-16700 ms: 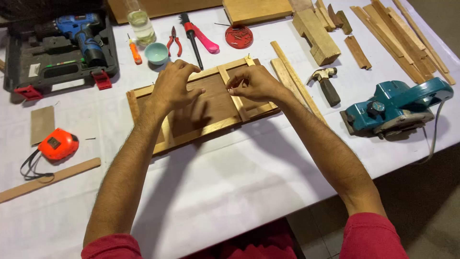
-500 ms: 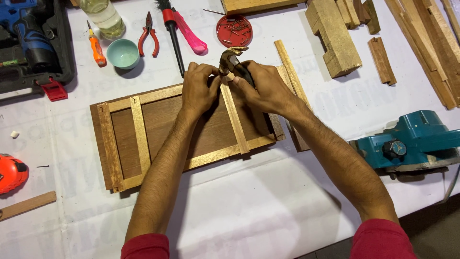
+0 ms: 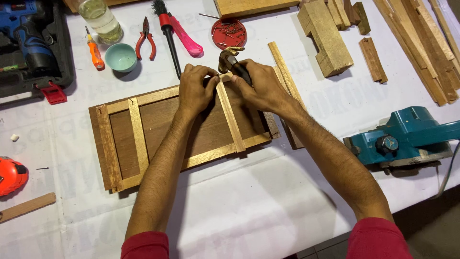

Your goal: Measure, assemble, and secure small wooden slats into a frame using a hammer and drill.

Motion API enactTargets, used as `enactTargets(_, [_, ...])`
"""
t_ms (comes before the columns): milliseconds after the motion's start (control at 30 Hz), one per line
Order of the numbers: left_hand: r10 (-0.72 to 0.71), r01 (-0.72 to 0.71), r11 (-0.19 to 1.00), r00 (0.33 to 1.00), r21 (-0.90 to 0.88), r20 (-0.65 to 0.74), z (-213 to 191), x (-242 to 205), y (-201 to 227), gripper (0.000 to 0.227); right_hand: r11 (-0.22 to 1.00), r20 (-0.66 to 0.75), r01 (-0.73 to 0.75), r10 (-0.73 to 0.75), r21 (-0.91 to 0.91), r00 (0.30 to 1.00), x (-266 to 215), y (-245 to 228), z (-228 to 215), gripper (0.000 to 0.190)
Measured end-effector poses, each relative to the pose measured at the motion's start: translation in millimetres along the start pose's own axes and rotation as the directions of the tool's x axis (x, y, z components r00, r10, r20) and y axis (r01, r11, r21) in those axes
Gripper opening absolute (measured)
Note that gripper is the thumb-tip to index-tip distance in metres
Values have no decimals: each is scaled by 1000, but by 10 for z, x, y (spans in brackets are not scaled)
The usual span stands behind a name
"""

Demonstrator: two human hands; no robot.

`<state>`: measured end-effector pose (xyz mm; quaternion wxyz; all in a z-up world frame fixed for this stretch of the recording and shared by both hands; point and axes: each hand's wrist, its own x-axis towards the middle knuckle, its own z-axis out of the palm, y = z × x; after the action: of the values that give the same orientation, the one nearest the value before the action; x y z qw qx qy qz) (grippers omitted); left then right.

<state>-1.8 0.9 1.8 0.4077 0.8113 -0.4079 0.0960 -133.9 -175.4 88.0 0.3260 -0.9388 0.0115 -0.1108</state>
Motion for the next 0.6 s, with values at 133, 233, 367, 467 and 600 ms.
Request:
enactTargets(133, [4, -4, 1000, 1000, -8, -1, -5, 1, -4, 11, 994, -70, -94, 90, -61, 993, -52, 75, -138, 36])
enactTargets(233, [40, -41, 999, 999, -27, -27, 7, 22, -6, 9, 986, -152, -125, 107, -111, 983, -134, 392, -224, 26])
enactTargets(367, [128, -125, 991, 990, 46, -66, 8, -14, 32, 10, 925, -223, -230, 166, -301, 961, -288, 767, -241, 36])
enactTargets(467, [207, -198, 972, 977, 123, -61, 75, -8, 11, 10, 871, -219, -281, 206, -403, 954, -404, 1029, -206, 40])
enactTargets(600, [255, -244, 935, 967, 257, -7, 54, 5, 66, 8, 832, -202, -339, 277, -438, 939, -555, 1122, -138, 43])
